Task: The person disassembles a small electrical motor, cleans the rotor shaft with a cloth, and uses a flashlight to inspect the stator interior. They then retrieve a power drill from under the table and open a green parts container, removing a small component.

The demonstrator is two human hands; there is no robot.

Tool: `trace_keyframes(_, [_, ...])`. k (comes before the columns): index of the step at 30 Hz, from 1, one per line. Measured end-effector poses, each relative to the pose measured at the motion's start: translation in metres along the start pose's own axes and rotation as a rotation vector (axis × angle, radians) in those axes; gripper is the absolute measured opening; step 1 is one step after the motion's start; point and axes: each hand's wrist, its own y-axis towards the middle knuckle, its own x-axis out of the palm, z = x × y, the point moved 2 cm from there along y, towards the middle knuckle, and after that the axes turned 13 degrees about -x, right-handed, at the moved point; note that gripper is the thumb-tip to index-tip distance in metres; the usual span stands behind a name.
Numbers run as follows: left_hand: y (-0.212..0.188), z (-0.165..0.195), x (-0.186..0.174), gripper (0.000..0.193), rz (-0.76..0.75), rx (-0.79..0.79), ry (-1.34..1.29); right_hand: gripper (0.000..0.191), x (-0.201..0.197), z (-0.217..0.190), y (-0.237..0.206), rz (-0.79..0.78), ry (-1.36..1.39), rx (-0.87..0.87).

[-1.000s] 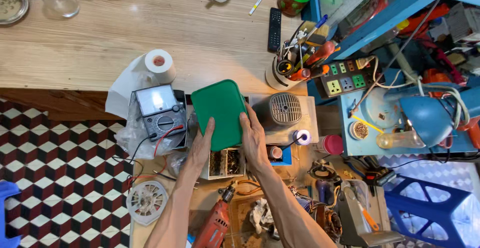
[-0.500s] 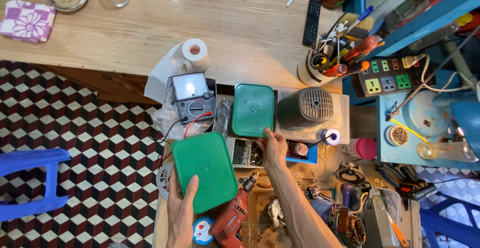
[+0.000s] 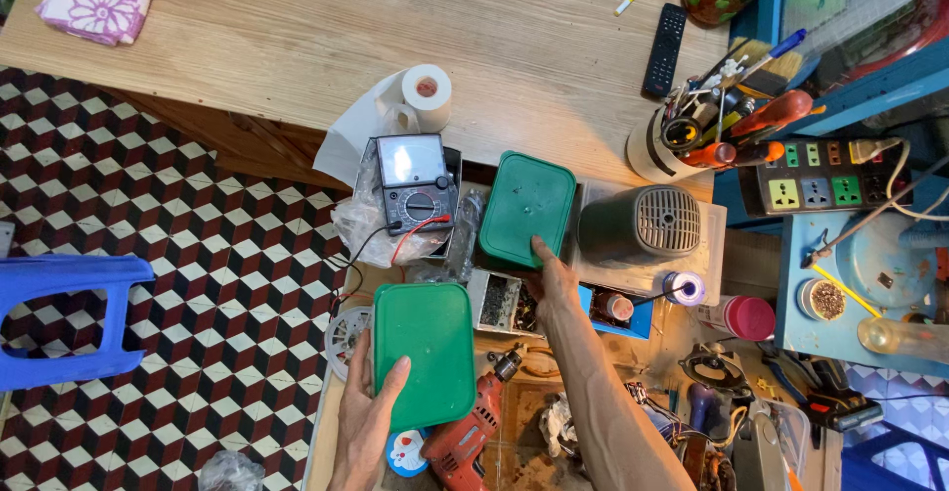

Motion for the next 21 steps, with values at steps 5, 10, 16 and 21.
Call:
trace_keyframes(5, [0.01, 0.002, 0.0, 0.09, -0.039, -0.013, 0.025, 0.058, -0.002, 0.006, 0.012, -0.014, 0.027, 0.009])
trace_keyframes(10, [0.024, -0.003, -0.006, 0.083, -0.089, -0.042, -0.067, 0.077, -0.006, 0.001, 0.023, -0.122, -0.019, -0.129])
trace_keyframes(16, [0.035, -0.019, -0.023, 0.08, -0.048, -0.12, -0.074, 0.079, 0.006, -0.008, 0.031, -0.219, -0.144, -0.127])
trace_keyframes(21, [0.04, -0.028, -0.023, 0.077, -0.113, -0.11, -0.212, 0.059, 0.01, -0.012, 0.033, -0.211, -0.162, -0.089])
